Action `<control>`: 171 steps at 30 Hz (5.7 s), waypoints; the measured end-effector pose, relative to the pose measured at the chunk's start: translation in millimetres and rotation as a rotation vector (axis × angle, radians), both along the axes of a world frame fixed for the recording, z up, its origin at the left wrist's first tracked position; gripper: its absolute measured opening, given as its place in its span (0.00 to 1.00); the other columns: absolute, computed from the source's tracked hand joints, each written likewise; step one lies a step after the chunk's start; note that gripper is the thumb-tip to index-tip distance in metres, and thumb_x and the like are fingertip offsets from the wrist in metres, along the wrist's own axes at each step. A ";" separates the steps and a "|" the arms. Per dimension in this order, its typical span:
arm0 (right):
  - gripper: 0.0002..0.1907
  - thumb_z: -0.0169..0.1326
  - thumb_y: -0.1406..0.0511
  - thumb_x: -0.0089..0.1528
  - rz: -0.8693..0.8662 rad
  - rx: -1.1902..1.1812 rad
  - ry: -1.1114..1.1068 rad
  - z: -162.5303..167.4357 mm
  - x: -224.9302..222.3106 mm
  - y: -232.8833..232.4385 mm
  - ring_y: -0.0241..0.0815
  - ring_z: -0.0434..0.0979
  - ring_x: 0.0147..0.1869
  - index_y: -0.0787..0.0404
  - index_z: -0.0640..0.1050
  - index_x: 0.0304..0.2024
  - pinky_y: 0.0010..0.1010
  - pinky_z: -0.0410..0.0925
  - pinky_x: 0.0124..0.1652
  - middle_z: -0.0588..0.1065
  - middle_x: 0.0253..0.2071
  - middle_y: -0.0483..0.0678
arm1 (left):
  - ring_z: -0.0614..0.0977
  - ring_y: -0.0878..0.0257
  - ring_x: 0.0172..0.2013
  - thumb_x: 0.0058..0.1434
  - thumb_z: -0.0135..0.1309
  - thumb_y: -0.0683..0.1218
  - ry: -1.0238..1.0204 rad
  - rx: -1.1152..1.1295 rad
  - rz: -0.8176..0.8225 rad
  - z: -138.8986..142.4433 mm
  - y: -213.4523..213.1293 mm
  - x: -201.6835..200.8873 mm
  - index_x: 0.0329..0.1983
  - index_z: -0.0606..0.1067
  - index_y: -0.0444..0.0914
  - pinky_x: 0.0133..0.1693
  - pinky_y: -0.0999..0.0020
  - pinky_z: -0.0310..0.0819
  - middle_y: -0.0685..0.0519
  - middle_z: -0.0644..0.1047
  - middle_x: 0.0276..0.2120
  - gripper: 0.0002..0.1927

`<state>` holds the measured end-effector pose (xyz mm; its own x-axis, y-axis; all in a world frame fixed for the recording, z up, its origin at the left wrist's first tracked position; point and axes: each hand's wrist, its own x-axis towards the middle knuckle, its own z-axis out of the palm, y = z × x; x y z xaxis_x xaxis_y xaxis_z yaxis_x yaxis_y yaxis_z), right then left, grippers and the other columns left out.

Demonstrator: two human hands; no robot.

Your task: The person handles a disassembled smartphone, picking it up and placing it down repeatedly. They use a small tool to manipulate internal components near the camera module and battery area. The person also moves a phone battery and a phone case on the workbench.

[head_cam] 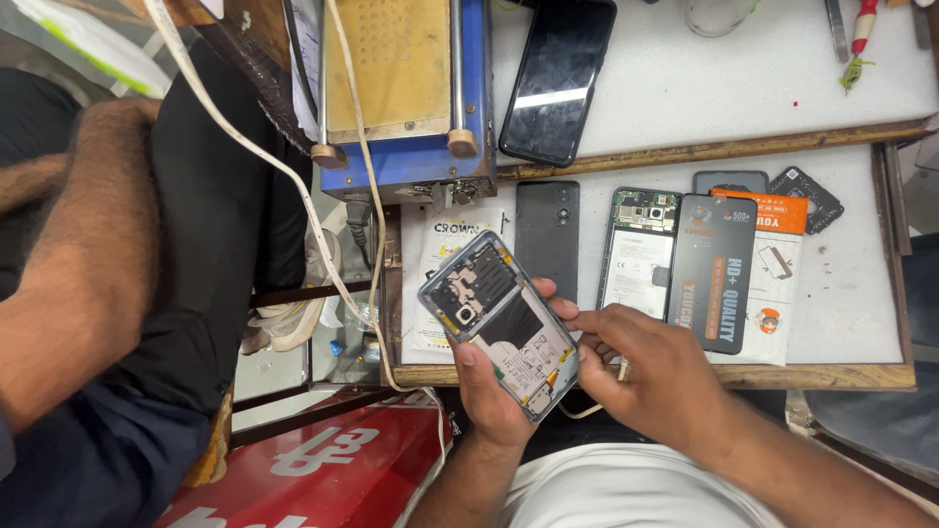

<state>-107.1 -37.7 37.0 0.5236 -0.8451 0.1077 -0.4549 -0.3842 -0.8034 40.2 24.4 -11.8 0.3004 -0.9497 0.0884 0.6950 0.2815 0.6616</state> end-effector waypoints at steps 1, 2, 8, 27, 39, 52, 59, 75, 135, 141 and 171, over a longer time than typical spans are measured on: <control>0.13 0.58 0.68 0.57 0.005 0.070 0.024 3.2 -2.7 -2.4 0.44 0.86 0.34 0.62 0.81 0.44 0.32 0.77 0.31 0.82 0.35 0.50 | 0.78 0.48 0.57 0.72 0.42 0.70 0.030 -0.002 -0.025 -1.3 -0.2 1.4 0.72 0.58 0.32 0.55 0.51 0.80 0.35 0.70 0.61 0.42; 0.12 0.58 0.68 0.57 0.011 0.141 0.049 7.0 -7.1 -5.3 0.44 0.86 0.35 0.60 0.82 0.44 0.33 0.77 0.29 0.83 0.35 0.49 | 0.78 0.48 0.57 0.73 0.41 0.71 0.060 -0.002 -0.048 -2.4 0.1 2.4 0.72 0.59 0.30 0.55 0.51 0.80 0.36 0.70 0.61 0.43; 0.12 0.59 0.63 0.59 0.010 0.312 0.128 11.0 -6.8 -13.8 0.42 0.87 0.37 0.54 0.84 0.45 0.32 0.79 0.29 0.85 0.37 0.46 | 0.78 0.49 0.57 0.70 0.43 0.70 0.022 0.012 -0.036 -3.8 -3.5 6.0 0.72 0.57 0.34 0.52 0.51 0.81 0.37 0.70 0.60 0.43; 0.06 0.63 0.68 0.52 0.016 -0.508 0.162 0.0 5.1 -4.0 0.44 0.77 0.27 0.57 0.78 0.30 0.36 0.70 0.28 0.75 0.26 0.44 | 0.80 0.49 0.55 0.70 0.47 0.71 -0.365 0.022 0.242 0.2 -1.5 -5.0 0.72 0.49 0.34 0.55 0.49 0.82 0.34 0.70 0.60 0.45; 0.13 0.57 0.64 0.58 0.119 -0.030 0.254 10.0 -17.6 0.2 0.50 0.85 0.35 0.56 0.81 0.45 0.40 0.76 0.33 0.84 0.38 0.49 | 0.80 0.50 0.53 0.70 0.43 0.72 0.025 0.053 0.028 10.9 -4.0 20.3 0.68 0.64 0.30 0.47 0.56 0.81 0.39 0.73 0.58 0.44; 0.11 0.61 0.65 0.58 0.052 0.033 0.123 3.1 -4.7 -0.3 0.42 0.84 0.24 0.58 0.82 0.43 0.32 0.75 0.24 0.83 0.27 0.48 | 0.79 0.53 0.55 0.68 0.45 0.73 0.064 0.023 -0.128 8.8 3.6 11.3 0.69 0.62 0.28 0.53 0.57 0.80 0.39 0.75 0.55 0.47; 0.14 0.60 0.67 0.56 0.085 0.010 0.046 -2.2 -10.5 2.1 0.42 0.86 0.31 0.59 0.81 0.46 0.30 0.78 0.29 0.83 0.30 0.48 | 0.79 0.53 0.53 0.72 0.44 0.72 0.072 -0.016 -0.145 6.9 5.5 11.0 0.71 0.62 0.28 0.52 0.59 0.80 0.37 0.74 0.54 0.46; 0.13 0.60 0.68 0.57 0.048 0.047 0.050 -7.4 -12.9 6.8 0.40 0.87 0.32 0.61 0.80 0.46 0.30 0.78 0.29 0.83 0.31 0.48 | 0.78 0.50 0.58 0.71 0.45 0.71 0.047 0.000 -0.086 1.4 4.2 5.0 0.71 0.61 0.31 0.54 0.52 0.80 0.38 0.70 0.61 0.43; 0.13 0.59 0.68 0.57 0.020 0.061 0.004 -3.7 -14.2 7.1 0.38 0.87 0.32 0.62 0.81 0.45 0.27 0.78 0.30 0.84 0.32 0.48 | 0.77 0.51 0.58 0.69 0.46 0.72 0.041 0.012 -0.084 10.5 2.2 4.3 0.71 0.60 0.30 0.54 0.53 0.80 0.40 0.70 0.60 0.46; 0.12 0.60 0.67 0.58 -0.011 0.088 0.046 -4.6 -14.2 5.5 0.40 0.87 0.30 0.60 0.82 0.44 0.28 0.77 0.27 0.85 0.34 0.49 | 0.78 0.50 0.57 0.69 0.47 0.73 0.038 0.019 -0.100 10.5 -1.1 5.4 0.69 0.61 0.29 0.53 0.52 0.80 0.39 0.71 0.58 0.47; 0.14 0.56 0.69 0.63 0.015 0.217 -0.079 -5.7 -18.6 -0.1 0.35 0.89 0.41 0.61 0.81 0.51 0.27 0.81 0.37 0.85 0.40 0.48 | 0.78 0.51 0.57 0.68 0.47 0.74 0.006 0.023 -0.048 4.2 -7.6 19.6 0.70 0.62 0.30 0.54 0.53 0.79 0.39 0.71 0.59 0.47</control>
